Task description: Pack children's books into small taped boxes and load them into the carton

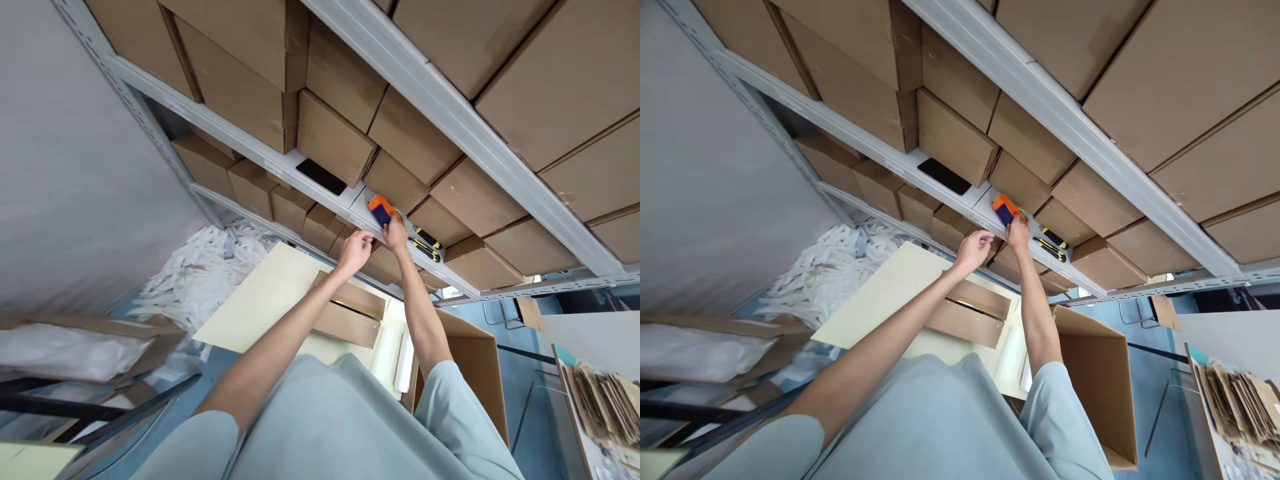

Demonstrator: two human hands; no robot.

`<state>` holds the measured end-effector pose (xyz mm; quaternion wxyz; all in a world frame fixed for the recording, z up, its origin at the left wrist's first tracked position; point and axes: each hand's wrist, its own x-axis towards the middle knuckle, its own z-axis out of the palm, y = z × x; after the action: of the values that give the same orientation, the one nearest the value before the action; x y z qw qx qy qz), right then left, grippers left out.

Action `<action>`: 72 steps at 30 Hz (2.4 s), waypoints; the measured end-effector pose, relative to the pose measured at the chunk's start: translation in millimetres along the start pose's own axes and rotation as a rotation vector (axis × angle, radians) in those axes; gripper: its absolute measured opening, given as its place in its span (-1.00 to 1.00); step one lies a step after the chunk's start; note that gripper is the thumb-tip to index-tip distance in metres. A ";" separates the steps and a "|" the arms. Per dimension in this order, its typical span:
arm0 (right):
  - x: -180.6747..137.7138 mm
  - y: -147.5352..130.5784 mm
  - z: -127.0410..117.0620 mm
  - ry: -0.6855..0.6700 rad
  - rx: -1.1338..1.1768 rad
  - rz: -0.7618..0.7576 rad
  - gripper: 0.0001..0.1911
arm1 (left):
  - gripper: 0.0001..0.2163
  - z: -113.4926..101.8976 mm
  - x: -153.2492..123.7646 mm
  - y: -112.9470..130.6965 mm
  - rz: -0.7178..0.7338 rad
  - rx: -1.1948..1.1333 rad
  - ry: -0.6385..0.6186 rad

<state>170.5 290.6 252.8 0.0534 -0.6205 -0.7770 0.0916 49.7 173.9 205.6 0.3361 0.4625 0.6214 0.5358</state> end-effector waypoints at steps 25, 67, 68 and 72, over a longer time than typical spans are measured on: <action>-272.9 -28.4 63.2 -0.182 1.198 -0.037 -0.26 | -0.79 -113.8 -188.8 -3.0 0.072 0.079 -0.091; -174.7 65.3 24.5 -1.264 0.620 -0.095 -0.36 | -0.54 -69.7 -172.6 -147.9 -0.605 -0.413 0.171; -166.8 65.2 28.9 -1.311 0.635 -0.076 -0.36 | -0.54 -67.0 -171.6 -152.6 -0.611 -0.418 0.184; -148.1 62.7 43.1 -1.450 0.661 -0.066 -0.37 | -0.58 -66.3 -171.8 -163.3 -0.599 -0.384 0.220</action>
<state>255.1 156.4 202.1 -0.2814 -0.3353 -0.5687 0.6964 13.6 -9.9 45.9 0.4898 0.1281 0.6496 0.5672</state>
